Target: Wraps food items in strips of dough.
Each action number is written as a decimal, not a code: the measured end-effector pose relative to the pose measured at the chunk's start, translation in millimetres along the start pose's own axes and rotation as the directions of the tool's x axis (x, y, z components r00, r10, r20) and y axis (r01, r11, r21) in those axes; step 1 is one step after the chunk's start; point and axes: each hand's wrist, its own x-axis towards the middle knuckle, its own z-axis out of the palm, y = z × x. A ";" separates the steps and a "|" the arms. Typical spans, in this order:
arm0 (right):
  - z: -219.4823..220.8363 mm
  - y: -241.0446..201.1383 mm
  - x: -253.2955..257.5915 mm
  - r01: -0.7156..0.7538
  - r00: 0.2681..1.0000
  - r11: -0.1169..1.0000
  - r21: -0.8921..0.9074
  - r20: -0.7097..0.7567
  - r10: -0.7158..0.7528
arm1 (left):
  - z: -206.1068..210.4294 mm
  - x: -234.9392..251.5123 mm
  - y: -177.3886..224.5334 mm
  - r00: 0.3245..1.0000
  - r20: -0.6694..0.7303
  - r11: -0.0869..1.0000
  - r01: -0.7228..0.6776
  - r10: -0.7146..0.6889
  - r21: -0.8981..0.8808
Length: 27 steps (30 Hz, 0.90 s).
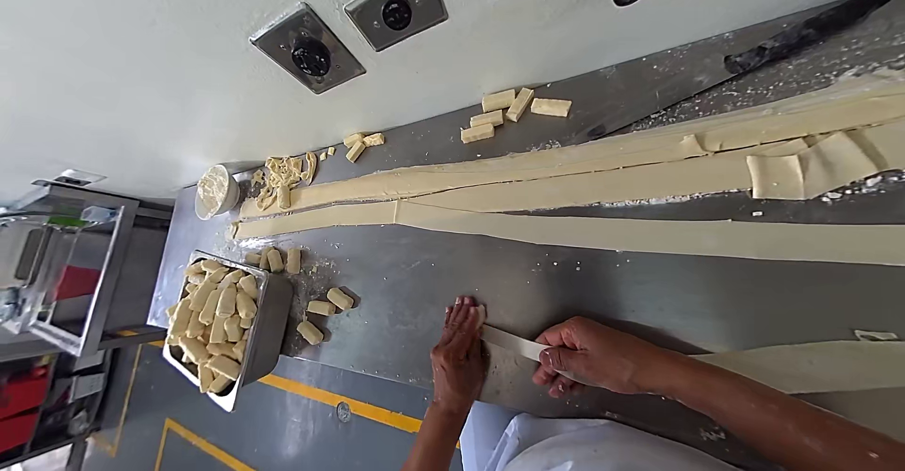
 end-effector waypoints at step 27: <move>10.8 -98.4 55.4 0.195 0.967 0.824 -0.532 0.244 -0.071 | -101.0 20.5 23.8 0.670 0.359 0.531 0.738 -0.649 -0.417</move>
